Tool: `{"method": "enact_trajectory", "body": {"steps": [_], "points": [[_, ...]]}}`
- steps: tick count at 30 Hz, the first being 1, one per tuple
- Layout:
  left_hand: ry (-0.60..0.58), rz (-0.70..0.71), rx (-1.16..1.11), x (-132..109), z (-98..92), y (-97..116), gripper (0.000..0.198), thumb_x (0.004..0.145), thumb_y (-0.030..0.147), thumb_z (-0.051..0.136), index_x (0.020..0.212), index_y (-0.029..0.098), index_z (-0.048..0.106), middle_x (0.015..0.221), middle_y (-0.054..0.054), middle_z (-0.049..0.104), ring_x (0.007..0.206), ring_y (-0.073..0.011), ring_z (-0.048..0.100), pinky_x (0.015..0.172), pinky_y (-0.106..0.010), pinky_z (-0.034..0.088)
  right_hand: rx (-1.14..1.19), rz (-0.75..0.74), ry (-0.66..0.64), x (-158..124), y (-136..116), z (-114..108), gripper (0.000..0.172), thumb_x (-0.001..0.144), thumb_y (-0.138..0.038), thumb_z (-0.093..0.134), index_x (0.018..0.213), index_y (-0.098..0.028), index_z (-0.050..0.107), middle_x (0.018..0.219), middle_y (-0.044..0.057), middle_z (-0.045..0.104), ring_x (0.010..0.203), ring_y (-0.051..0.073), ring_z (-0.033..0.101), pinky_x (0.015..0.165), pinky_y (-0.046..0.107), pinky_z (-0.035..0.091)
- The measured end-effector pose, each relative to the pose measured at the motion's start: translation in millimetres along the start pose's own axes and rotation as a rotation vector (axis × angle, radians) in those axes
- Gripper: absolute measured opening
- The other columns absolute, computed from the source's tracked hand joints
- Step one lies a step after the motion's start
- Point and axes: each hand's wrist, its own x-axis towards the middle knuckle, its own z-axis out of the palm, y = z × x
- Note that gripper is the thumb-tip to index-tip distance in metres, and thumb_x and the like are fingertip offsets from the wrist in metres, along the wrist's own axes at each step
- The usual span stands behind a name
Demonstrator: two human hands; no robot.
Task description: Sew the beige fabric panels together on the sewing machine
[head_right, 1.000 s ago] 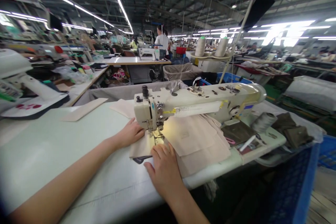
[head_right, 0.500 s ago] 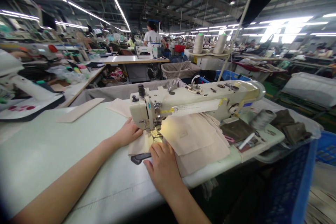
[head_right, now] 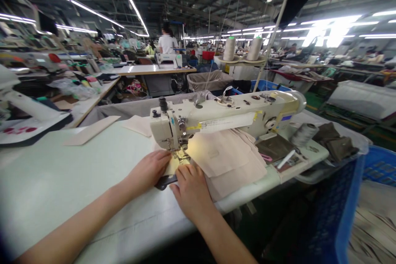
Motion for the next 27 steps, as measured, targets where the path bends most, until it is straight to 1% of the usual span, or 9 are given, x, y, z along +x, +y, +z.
{"method": "enact_trajectory", "body": {"steps": [1, 3, 5, 7, 10, 14, 20, 23, 27], "points": [[-0.006, 0.042, -0.04, -10, 1.1, 8, 0.028, 0.092, 0.008, 0.049, 0.11, 0.017, 0.068, 0.117, -0.012, 0.07, 0.111, -0.0243, 0.065, 0.098, -0.039, 0.054, 0.001, 0.001, -0.003, -1, 0, 0, 0.028, 0.095, -0.027, 0.067, 0.121, -0.019, 0.06, 0.124, 0.008, 0.067, 0.118, 0.028, 0.057, 0.107, 0.048, 0.041], [0.02, 0.14, -0.075, -27, 4.1, 18, 0.031, 0.096, 0.012, 0.048, 0.121, 0.018, 0.065, 0.123, -0.011, 0.069, 0.116, -0.0246, 0.063, 0.1, -0.038, 0.055, -0.001, 0.003, -0.01, -4, 0, -1, 0.03, 0.096, -0.026, 0.065, 0.125, -0.02, 0.059, 0.126, 0.008, 0.066, 0.12, 0.028, 0.056, 0.108, 0.048, 0.041], [0.058, 0.22, -0.069, -37, 6.3, 21, 0.035, 0.1, 0.017, 0.046, 0.131, 0.019, 0.061, 0.129, -0.012, 0.066, 0.123, -0.0257, 0.06, 0.104, -0.041, 0.054, -0.01, 0.003, -0.019, -5, 0, -2, 0.029, 0.097, -0.026, 0.064, 0.125, -0.02, 0.059, 0.127, 0.009, 0.065, 0.121, 0.028, 0.056, 0.108, 0.048, 0.042], [0.074, 0.258, -0.057, -40, 5.8, 20, 0.037, 0.101, 0.019, 0.043, 0.135, 0.019, 0.058, 0.132, -0.012, 0.065, 0.125, -0.0261, 0.06, 0.106, -0.043, 0.053, -0.023, 0.005, -0.019, -4, -1, -2, 0.028, 0.097, -0.025, 0.065, 0.124, -0.02, 0.059, 0.125, 0.009, 0.065, 0.12, 0.028, 0.056, 0.107, 0.048, 0.043], [0.045, 0.26, -0.074, -33, -0.7, 16, 0.034, 0.102, 0.021, 0.043, 0.129, 0.018, 0.062, 0.126, -0.011, 0.067, 0.121, -0.0252, 0.061, 0.105, -0.042, 0.054, -0.034, 0.012, -0.012, 0, -1, -1, 0.026, 0.095, -0.024, 0.067, 0.119, -0.018, 0.06, 0.121, 0.009, 0.065, 0.118, 0.028, 0.055, 0.105, 0.047, 0.044], [0.019, 0.218, -0.115, -20, -10.0, 11, 0.033, 0.101, 0.021, 0.041, 0.126, 0.018, 0.064, 0.123, -0.011, 0.068, 0.119, -0.024, 0.062, 0.105, -0.04, 0.054, -0.049, 0.045, 0.009, 12, 0, 1, 0.026, 0.094, -0.025, 0.068, 0.118, -0.017, 0.061, 0.123, 0.01, 0.062, 0.121, 0.029, 0.052, 0.103, 0.045, 0.047], [0.007, 0.18, -0.085, -7, -11.1, -5, 0.033, 0.1, 0.02, 0.041, 0.121, 0.018, 0.066, 0.127, -0.011, 0.067, 0.119, -0.0249, 0.062, 0.104, -0.04, 0.053, -0.079, 0.087, 0.003, 29, 2, 2, 0.024, 0.095, -0.029, 0.068, 0.117, -0.02, 0.065, 0.12, 0.012, 0.062, 0.121, 0.03, 0.053, 0.098, 0.046, 0.051], [-0.003, 0.173, -0.071, -3, -12.3, -8, 0.034, 0.1, 0.019, 0.039, 0.121, 0.016, 0.066, 0.126, -0.012, 0.067, 0.119, -0.0246, 0.062, 0.104, -0.039, 0.053, -0.075, 0.09, 0.001, 27, 2, 2, 0.024, 0.095, -0.029, 0.068, 0.117, -0.021, 0.065, 0.12, 0.011, 0.062, 0.12, 0.03, 0.053, 0.098, 0.046, 0.051], [0.014, 0.156, -0.08, -5, -7.9, -9, 0.035, 0.1, 0.018, 0.039, 0.123, 0.016, 0.065, 0.128, -0.012, 0.067, 0.12, -0.0243, 0.061, 0.104, -0.038, 0.052, -0.052, 0.071, 0.023, 15, 1, 3, 0.031, 0.093, -0.028, 0.071, 0.122, -0.019, 0.063, 0.124, 0.011, 0.062, 0.122, 0.03, 0.053, 0.102, 0.047, 0.05]]}}
